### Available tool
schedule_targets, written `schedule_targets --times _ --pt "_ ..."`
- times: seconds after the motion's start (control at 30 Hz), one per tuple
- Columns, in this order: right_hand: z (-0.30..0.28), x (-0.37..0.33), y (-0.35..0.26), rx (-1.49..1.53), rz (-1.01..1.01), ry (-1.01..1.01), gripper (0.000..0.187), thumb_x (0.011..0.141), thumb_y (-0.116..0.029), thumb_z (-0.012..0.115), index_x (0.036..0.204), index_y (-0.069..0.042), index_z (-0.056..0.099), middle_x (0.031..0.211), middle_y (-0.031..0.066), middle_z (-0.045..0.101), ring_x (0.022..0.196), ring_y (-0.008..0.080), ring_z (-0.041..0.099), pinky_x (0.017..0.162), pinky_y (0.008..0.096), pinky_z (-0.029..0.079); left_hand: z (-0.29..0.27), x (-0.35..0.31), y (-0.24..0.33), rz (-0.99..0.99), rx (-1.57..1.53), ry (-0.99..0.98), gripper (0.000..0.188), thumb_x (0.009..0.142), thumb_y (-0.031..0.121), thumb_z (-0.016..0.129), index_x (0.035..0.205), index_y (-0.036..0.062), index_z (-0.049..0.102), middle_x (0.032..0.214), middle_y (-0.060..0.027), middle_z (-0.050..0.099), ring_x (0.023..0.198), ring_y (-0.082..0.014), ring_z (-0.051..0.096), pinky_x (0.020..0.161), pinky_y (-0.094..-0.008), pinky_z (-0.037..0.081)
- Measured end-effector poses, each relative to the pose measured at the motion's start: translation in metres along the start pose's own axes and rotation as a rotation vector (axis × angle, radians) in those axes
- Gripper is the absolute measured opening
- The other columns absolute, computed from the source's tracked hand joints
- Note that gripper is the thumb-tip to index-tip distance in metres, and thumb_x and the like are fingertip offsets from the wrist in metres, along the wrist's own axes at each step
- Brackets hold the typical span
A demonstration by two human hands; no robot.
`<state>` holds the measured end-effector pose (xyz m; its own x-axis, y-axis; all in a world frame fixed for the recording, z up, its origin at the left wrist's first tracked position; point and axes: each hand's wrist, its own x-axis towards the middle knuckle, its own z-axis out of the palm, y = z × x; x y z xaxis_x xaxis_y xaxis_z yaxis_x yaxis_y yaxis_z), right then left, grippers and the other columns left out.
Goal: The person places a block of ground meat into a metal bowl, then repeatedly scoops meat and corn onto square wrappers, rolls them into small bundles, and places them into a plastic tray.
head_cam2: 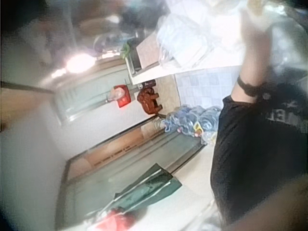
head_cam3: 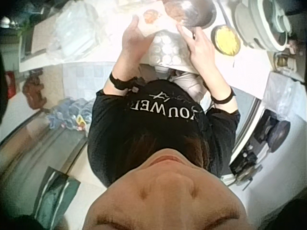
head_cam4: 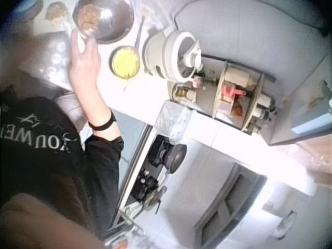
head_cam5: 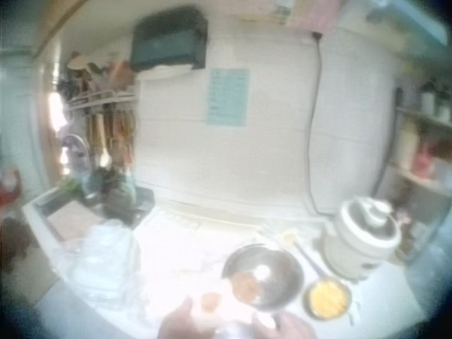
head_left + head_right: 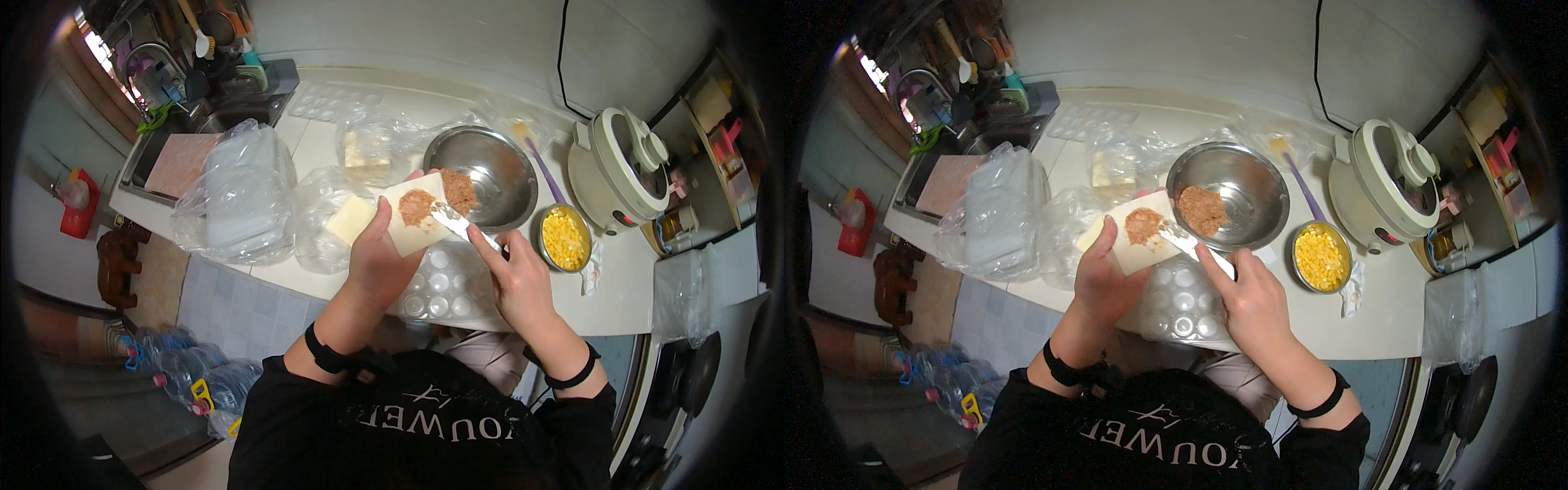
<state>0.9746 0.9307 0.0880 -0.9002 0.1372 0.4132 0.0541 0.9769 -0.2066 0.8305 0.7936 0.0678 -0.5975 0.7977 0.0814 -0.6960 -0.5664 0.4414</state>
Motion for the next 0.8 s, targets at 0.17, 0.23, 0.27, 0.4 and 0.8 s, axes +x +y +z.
schedule_targets --times 0.17,0.23,0.27,0.4,0.8 --pt "-0.005 -0.008 -0.006 0.152 0.116 0.003 0.060 0.073 0.010 0.059 0.128 -0.015 0.060 0.088 0.0115 0.052 0.072 0.0261 0.055 0.064 0.0350 0.048 -0.005 0.003 0.006 0.024 -0.006 0.101 0.052 0.104 0.031 0.012 0.147 0.0034 0.024 0.150 -0.0103 0.031 0.139 -0.0244 0.029 0.116 -0.0394 0.021" --pt "-0.002 -0.005 -0.010 0.182 0.110 0.063 0.057 0.076 0.009 0.059 0.128 -0.014 0.060 0.088 0.0116 0.051 0.072 0.0262 0.056 0.064 0.0346 0.048 -0.003 0.004 0.002 -0.015 -0.020 0.107 0.051 0.104 0.031 0.013 0.147 0.0040 0.024 0.150 -0.0102 0.031 0.139 -0.0248 0.028 0.116 -0.0401 0.020" --pt "0.001 -0.002 -0.011 0.141 0.062 0.041 0.067 0.066 0.007 0.062 0.129 -0.014 0.058 0.091 0.0107 0.052 0.077 0.0267 0.058 0.064 0.0359 0.051 -0.002 0.004 0.000 -0.023 -0.057 0.072 0.051 0.104 0.031 0.013 0.146 0.0041 0.025 0.150 -0.0100 0.031 0.139 -0.0250 0.028 0.116 -0.0404 0.020" --pt "0.000 0.002 -0.015 0.081 -0.023 -0.055 0.065 0.066 0.005 0.061 0.128 -0.014 0.060 0.091 0.0109 0.053 0.078 0.0272 0.058 0.065 0.0373 0.051 -0.003 0.002 0.002 -0.007 -0.108 0.077 0.051 0.104 0.032 0.014 0.146 0.0042 0.025 0.150 -0.0095 0.031 0.139 -0.0255 0.029 0.116 -0.0411 0.020" --pt "-0.010 0.007 -0.013 0.105 -0.038 -0.067 0.063 0.066 0.007 0.060 0.125 -0.017 0.063 0.090 0.0125 0.054 0.077 0.0278 0.057 0.067 0.0363 0.049 -0.010 0.000 0.000 -0.010 -0.021 0.046 0.051 0.104 0.033 0.014 0.148 0.0076 0.020 0.150 -0.0159 0.030 0.138 -0.0293 0.030 0.115 -0.0458 0.021"
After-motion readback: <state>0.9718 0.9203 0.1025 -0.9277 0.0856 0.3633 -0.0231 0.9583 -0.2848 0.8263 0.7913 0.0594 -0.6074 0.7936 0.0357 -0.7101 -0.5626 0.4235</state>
